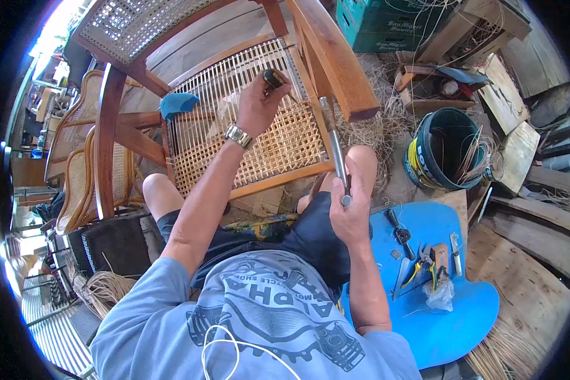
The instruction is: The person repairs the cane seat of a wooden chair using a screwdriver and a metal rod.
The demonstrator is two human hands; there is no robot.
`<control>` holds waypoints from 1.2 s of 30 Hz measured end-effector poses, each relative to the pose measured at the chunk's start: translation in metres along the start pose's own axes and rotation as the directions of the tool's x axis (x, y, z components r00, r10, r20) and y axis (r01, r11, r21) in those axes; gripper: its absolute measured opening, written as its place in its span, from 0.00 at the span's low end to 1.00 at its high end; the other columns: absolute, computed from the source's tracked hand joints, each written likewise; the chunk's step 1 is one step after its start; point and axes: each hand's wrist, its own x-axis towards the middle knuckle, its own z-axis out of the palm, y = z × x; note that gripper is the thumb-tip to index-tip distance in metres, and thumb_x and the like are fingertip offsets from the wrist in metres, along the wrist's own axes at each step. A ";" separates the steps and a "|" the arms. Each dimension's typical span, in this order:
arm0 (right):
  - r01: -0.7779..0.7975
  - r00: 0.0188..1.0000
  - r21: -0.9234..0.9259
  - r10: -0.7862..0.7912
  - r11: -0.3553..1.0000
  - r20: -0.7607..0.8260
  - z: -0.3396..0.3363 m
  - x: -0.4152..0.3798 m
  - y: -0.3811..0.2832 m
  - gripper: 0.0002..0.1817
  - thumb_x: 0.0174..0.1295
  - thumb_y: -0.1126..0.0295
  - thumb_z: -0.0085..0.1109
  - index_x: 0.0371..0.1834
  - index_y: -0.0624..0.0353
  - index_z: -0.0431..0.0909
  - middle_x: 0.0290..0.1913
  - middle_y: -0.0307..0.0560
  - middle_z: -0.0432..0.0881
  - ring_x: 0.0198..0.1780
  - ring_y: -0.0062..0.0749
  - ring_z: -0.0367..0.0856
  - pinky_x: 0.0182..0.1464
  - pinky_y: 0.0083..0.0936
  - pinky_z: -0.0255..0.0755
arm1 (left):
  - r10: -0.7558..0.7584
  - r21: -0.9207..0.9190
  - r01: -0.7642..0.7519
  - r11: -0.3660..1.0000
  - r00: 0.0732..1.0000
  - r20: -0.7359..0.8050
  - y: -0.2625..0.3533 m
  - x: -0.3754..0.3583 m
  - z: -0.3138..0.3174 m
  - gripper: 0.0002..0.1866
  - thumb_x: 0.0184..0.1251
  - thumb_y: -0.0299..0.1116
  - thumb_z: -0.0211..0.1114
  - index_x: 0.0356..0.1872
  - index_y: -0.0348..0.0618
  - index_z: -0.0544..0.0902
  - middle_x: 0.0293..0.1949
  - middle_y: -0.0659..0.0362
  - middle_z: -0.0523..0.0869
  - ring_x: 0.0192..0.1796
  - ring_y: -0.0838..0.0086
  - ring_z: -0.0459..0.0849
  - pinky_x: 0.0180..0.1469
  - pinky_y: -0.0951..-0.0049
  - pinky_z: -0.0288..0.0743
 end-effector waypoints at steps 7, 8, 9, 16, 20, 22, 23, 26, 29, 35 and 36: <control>0.067 0.997 0.000 -0.067 0.998 -0.037 0.021 0.016 -0.006 0.23 0.79 0.70 0.53 0.73 0.69 0.70 0.57 0.55 0.83 0.54 0.36 0.83 0.59 0.29 0.75 | -0.013 -0.033 0.015 0.999 0.998 0.066 -0.001 -0.002 0.010 0.15 0.71 0.34 0.73 0.52 0.39 0.82 0.33 0.50 0.91 0.34 0.63 0.91 0.39 0.65 0.82; 0.075 0.996 -0.011 -0.075 0.997 -0.038 0.023 0.017 -0.008 0.23 0.78 0.71 0.54 0.72 0.69 0.70 0.56 0.55 0.83 0.51 0.35 0.83 0.56 0.29 0.76 | 0.034 -0.115 -0.031 0.993 0.999 0.032 -0.001 -0.003 0.013 0.15 0.71 0.35 0.73 0.52 0.38 0.81 0.34 0.50 0.91 0.36 0.63 0.92 0.39 0.65 0.82; 0.080 0.996 -0.023 -0.081 0.997 -0.039 0.025 0.018 -0.011 0.23 0.78 0.71 0.54 0.72 0.69 0.70 0.54 0.54 0.83 0.49 0.34 0.83 0.54 0.28 0.76 | 0.034 -0.116 -0.029 0.993 0.999 0.036 -0.002 -0.003 0.013 0.15 0.71 0.35 0.73 0.52 0.38 0.81 0.34 0.50 0.91 0.36 0.63 0.92 0.39 0.65 0.82; 0.054 0.999 -0.001 -0.054 0.999 -0.003 0.020 0.005 -0.005 0.21 0.76 0.72 0.55 0.69 0.69 0.74 0.51 0.54 0.85 0.49 0.34 0.85 0.53 0.32 0.77 | -0.016 -0.042 0.018 0.999 0.998 0.056 0.002 -0.001 0.005 0.14 0.72 0.33 0.72 0.52 0.39 0.81 0.36 0.53 0.93 0.38 0.71 0.92 0.40 0.67 0.82; 0.046 0.998 0.031 -0.047 0.998 0.039 0.014 0.007 -0.003 0.22 0.75 0.73 0.55 0.69 0.69 0.73 0.48 0.58 0.86 0.50 0.40 0.87 0.54 0.33 0.77 | 0.013 -0.067 -0.012 0.998 1.000 0.014 -0.010 0.000 0.010 0.13 0.72 0.32 0.72 0.52 0.40 0.82 0.34 0.54 0.92 0.37 0.69 0.92 0.38 0.66 0.82; 0.053 0.938 -0.049 -0.033 0.997 0.345 0.010 0.014 -0.006 0.23 0.74 0.72 0.56 0.70 0.69 0.72 0.47 0.64 0.86 0.52 0.49 0.87 0.57 0.37 0.77 | 0.005 -0.009 -0.005 1.000 0.999 0.049 -0.009 0.002 0.013 0.14 0.71 0.33 0.73 0.52 0.39 0.82 0.34 0.52 0.92 0.36 0.65 0.92 0.39 0.66 0.82; 0.052 0.940 -0.051 -0.031 0.997 0.339 0.014 0.017 -0.002 0.23 0.74 0.72 0.56 0.70 0.69 0.72 0.47 0.64 0.86 0.52 0.49 0.87 0.57 0.37 0.77 | 0.010 -0.012 -0.009 1.000 0.999 0.053 -0.009 0.003 0.015 0.14 0.71 0.33 0.73 0.52 0.39 0.82 0.34 0.52 0.92 0.36 0.65 0.92 0.39 0.66 0.82; 0.008 0.985 -0.035 -0.002 0.999 0.172 0.030 0.020 -0.003 0.23 0.74 0.71 0.58 0.70 0.69 0.73 0.52 0.69 0.85 0.56 0.61 0.85 0.58 0.44 0.77 | 0.083 -0.050 -0.083 0.995 0.997 0.001 -0.004 0.002 0.014 0.14 0.70 0.33 0.74 0.51 0.40 0.82 0.33 0.53 0.91 0.34 0.65 0.91 0.37 0.66 0.81; 0.136 0.964 -0.014 -0.129 0.991 0.232 0.031 0.014 -0.007 0.23 0.73 0.72 0.58 0.69 0.70 0.73 0.53 0.69 0.85 0.55 0.63 0.85 0.58 0.44 0.76 | 0.077 -0.011 -0.080 0.997 0.986 -0.145 0.005 0.001 0.003 0.12 0.69 0.32 0.74 0.49 0.42 0.83 0.32 0.55 0.91 0.33 0.69 0.90 0.36 0.67 0.81; 0.110 0.944 -0.015 -0.099 0.994 0.316 0.036 0.019 -0.005 0.22 0.72 0.73 0.58 0.68 0.69 0.73 0.53 0.67 0.85 0.52 0.61 0.85 0.56 0.43 0.77 | 0.044 -0.049 -0.047 0.998 0.996 -0.072 -0.012 0.005 0.013 0.11 0.71 0.30 0.73 0.48 0.43 0.83 0.32 0.58 0.91 0.32 0.74 0.89 0.35 0.70 0.79; 0.107 0.946 -0.017 -0.096 0.994 0.309 0.035 0.024 -0.009 0.22 0.72 0.73 0.58 0.68 0.69 0.73 0.53 0.67 0.85 0.52 0.61 0.85 0.56 0.43 0.77 | 0.045 -0.079 -0.050 0.996 0.997 -0.066 -0.010 0.005 0.015 0.11 0.71 0.30 0.73 0.49 0.42 0.83 0.33 0.58 0.91 0.33 0.74 0.89 0.35 0.71 0.79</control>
